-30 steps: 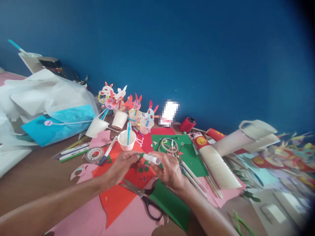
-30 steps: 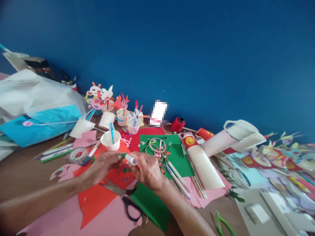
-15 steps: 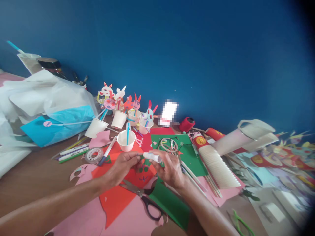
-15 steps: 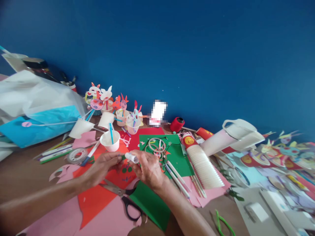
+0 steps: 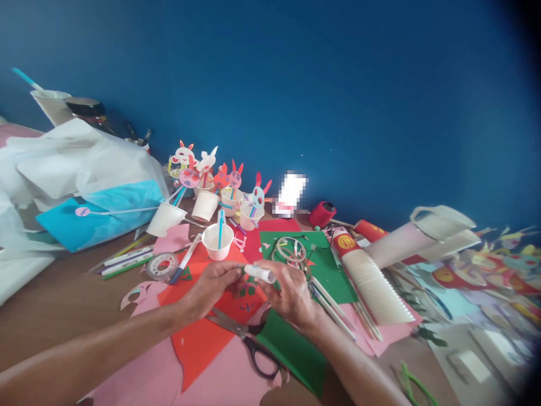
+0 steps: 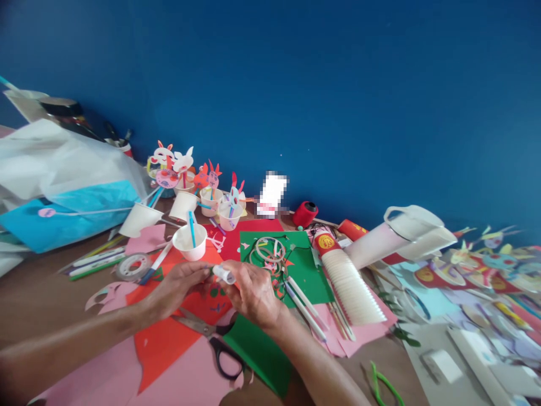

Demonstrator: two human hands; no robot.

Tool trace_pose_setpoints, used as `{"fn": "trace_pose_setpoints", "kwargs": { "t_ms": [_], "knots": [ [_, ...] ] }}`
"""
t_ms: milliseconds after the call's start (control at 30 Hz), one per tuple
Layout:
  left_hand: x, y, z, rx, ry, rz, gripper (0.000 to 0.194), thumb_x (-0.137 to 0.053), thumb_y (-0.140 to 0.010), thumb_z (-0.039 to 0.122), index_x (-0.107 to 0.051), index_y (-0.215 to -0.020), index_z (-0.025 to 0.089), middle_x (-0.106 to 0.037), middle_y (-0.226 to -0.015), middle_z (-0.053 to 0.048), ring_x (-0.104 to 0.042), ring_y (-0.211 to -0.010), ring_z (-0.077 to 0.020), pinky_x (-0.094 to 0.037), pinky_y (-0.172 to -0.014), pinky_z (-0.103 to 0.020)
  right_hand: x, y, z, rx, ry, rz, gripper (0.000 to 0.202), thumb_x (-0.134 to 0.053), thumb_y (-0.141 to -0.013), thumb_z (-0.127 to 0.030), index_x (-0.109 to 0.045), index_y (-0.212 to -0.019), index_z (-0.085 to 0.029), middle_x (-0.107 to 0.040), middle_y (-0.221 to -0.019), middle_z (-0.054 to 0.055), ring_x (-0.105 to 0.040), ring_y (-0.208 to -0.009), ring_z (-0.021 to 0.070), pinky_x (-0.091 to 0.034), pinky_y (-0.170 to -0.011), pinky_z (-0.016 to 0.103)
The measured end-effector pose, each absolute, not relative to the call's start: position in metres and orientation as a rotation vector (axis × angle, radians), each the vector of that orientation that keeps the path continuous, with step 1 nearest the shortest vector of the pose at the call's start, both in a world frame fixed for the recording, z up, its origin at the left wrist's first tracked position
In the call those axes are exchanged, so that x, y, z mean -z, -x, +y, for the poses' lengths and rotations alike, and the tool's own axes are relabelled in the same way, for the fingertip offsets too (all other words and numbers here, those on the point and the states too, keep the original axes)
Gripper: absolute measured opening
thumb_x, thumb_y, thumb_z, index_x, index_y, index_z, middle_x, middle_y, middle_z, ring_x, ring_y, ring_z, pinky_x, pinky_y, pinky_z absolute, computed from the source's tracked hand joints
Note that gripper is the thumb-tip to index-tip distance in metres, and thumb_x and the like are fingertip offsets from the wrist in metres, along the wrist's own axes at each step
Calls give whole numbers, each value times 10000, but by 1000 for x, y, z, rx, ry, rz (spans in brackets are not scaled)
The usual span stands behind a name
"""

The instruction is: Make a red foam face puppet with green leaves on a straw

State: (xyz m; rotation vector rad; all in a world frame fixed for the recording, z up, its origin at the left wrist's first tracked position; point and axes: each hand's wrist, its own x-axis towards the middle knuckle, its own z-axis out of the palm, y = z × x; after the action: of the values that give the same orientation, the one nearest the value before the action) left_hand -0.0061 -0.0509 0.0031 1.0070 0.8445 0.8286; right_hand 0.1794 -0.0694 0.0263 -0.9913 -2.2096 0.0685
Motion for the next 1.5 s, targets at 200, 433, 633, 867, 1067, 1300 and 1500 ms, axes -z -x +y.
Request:
{"fn": "trace_pose_setpoints", "kwargs": {
  "t_ms": [200, 433, 633, 867, 1067, 1300, 1500],
  "knots": [
    [-5, 6, -52, -841, -988, 844, 198, -542, -766, 293, -620, -713, 119, -552, -615, -7, -504, -544, -100, -418, -551, -238, -31, -181, -68, -45, 1013, -2189, 257, -477, -833, -220, -479, -1089, -195, -656, -915, 78, -627, -836, 183, -503, -717, 277],
    [-9, 7, -49, -882, -926, 824, 183, -566, -746, 284, -623, -702, 116, -545, -595, -3, -511, -546, -107, -426, -534, -242, -25, -181, -67, -87, 1002, -2223, 268, -491, -825, -206, -471, -1091, -183, -647, -977, 88, -623, -865, 186, -501, -739, 288],
    [-14, 9, -51, -908, -1011, 868, 213, -531, -775, 294, -606, -679, 119, -556, -574, -5, -518, -520, -108, -418, -535, -248, -25, -179, -69, -50, 970, -2230, 262, -489, -824, -230, -481, -1081, -179, -655, -950, 88, -630, -853, 188, -509, -728, 292],
    [-12, 8, -51, -908, -990, 882, 223, -516, -777, 298, -584, -655, 124, -536, -571, 5, -499, -488, -100, -413, -517, -243, -44, -183, -73, -67, 1022, -2129, 223, -507, -808, -227, -502, -1030, -202, -667, -899, 59, -635, -815, 167, -504, -713, 263],
    [-8, 6, -53, -848, -1059, 861, 240, -484, -801, 309, -614, -731, 120, -539, -625, -9, -500, -536, -101, -408, -539, -239, -39, -182, -72, -61, 962, -2208, 293, -519, -803, -196, -465, -1091, -201, -655, -954, 79, -621, -861, 188, -499, -738, 293],
    [-7, 7, -54, -821, -1115, 879, 233, -492, -802, 315, -618, -780, 120, -526, -627, -3, -493, -541, -96, -409, -555, -239, -34, -182, -70, -67, 965, -2218, 305, -496, -821, -195, -448, -1122, -195, -642, -988, 79, -608, -900, 187, -489, -755, 291],
    [-10, 6, -52, -829, -1040, 859, 201, -526, -778, 291, -614, -728, 117, -515, -594, 6, -498, -537, -99, -423, -548, -239, -35, -184, -68, -60, 995, -2212, 272, -489, -830, -220, -474, -1101, -192, -650, -961, 81, -619, -836, 181, -488, -710, 277]
  ]
}}
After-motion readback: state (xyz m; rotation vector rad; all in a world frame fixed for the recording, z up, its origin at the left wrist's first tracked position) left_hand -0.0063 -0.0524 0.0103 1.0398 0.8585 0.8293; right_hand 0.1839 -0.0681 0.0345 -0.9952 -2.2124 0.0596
